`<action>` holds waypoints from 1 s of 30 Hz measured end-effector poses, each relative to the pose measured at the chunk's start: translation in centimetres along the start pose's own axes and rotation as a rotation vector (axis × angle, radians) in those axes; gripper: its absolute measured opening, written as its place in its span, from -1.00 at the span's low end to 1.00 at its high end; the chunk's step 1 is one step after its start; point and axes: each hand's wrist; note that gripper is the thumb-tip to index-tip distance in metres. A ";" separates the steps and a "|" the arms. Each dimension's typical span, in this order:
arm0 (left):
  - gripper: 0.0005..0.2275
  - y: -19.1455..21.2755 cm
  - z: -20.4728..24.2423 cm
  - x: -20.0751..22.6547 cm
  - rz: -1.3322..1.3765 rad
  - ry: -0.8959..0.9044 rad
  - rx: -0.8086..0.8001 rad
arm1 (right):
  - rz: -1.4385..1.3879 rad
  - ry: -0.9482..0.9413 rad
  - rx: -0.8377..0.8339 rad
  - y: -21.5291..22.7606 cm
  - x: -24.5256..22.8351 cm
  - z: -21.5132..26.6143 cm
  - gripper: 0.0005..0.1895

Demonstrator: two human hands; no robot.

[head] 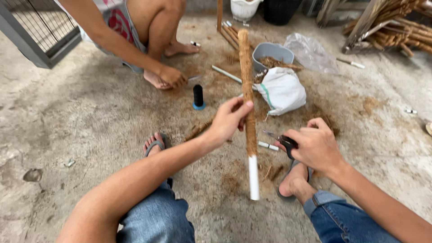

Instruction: The person uses scissors to trim the loose ends of natural fibers wrapped around a white PVC pipe handle. The person holds the handle with one hand and snips the protruding fibers with the other, rotating the handle to trim different sections.

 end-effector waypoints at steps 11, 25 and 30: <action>-0.68 -0.1 0.8 0.9 0.067 -0.020 -0.048 | -0.010 0.037 -0.029 0.4 -0.6 -0.5 -0.63; -0.68 -1.6 1.9 1.8 0.094 0.032 -0.187 | 0.028 0.067 0.070 0.3 -0.3 -0.5 -0.70; -0.70 -1.4 1.4 1.6 0.102 0.041 -0.191 | 0.031 0.076 0.052 0.7 -0.3 -0.4 -0.71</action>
Point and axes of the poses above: each hand's wrist, its own z-axis away from the middle knuckle, its own y-axis out of the back of the hand, x = y × z, and after that the axes turned 4 degrees about -y, right-handed
